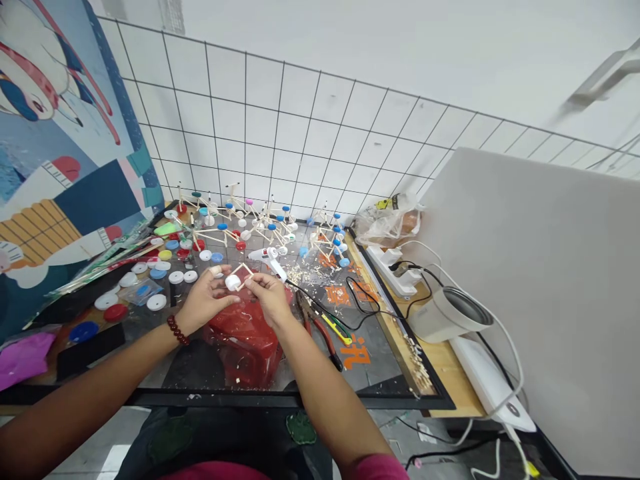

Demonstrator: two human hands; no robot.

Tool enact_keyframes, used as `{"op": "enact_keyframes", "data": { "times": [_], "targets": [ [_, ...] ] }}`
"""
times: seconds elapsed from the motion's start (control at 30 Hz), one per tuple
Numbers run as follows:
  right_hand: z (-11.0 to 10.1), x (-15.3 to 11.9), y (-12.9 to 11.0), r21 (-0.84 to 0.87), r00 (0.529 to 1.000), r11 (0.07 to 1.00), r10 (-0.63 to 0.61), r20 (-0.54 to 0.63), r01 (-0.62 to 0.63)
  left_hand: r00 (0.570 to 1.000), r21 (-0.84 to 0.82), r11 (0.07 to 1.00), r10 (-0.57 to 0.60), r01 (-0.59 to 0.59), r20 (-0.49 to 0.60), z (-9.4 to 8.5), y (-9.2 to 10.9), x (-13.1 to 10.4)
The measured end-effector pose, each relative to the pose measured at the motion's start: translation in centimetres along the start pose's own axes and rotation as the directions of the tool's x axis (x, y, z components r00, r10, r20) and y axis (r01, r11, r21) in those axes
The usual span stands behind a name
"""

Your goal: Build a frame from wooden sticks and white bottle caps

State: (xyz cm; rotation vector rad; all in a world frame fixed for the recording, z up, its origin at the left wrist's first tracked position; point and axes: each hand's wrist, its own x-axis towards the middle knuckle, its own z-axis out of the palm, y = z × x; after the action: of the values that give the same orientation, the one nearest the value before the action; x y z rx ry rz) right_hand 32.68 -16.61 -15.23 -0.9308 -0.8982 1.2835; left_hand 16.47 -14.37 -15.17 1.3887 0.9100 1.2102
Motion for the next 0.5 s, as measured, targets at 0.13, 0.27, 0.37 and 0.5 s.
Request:
{"op": "enact_keyframes", "data": {
  "times": [0.13, 0.27, 0.37, 0.5],
  "targets": [
    [0.0, -0.3, -0.5, -0.065, 0.997, 0.997, -0.034, 0.062, 0.038, 0.999, -0.124, 0.992, -0.012, 0.018, 0.048, -0.1, -0.1, 0.3],
    [-0.8, 0.2, -0.7, -0.18, 0.988, 0.973, -0.153, -0.033, 0.145, 0.971, -0.407, 0.882, -0.208, 0.238, 0.118, -0.6, 0.7, 0.4],
    [-1.2, 0.7, -0.5, -0.209, 0.979, 0.964, -0.185, -0.081, 0.165, 0.948, -0.502, 0.804, -0.278, 0.317, 0.154, -0.9, 1.3, 0.3],
    [-0.9, 0.5, -0.3, -0.213, 0.985, 0.965, -0.164, -0.044, 0.151, 0.926, -0.512, 0.772, -0.299, 0.376, 0.228, -0.9, 1.6, 0.2]
  ]
}}
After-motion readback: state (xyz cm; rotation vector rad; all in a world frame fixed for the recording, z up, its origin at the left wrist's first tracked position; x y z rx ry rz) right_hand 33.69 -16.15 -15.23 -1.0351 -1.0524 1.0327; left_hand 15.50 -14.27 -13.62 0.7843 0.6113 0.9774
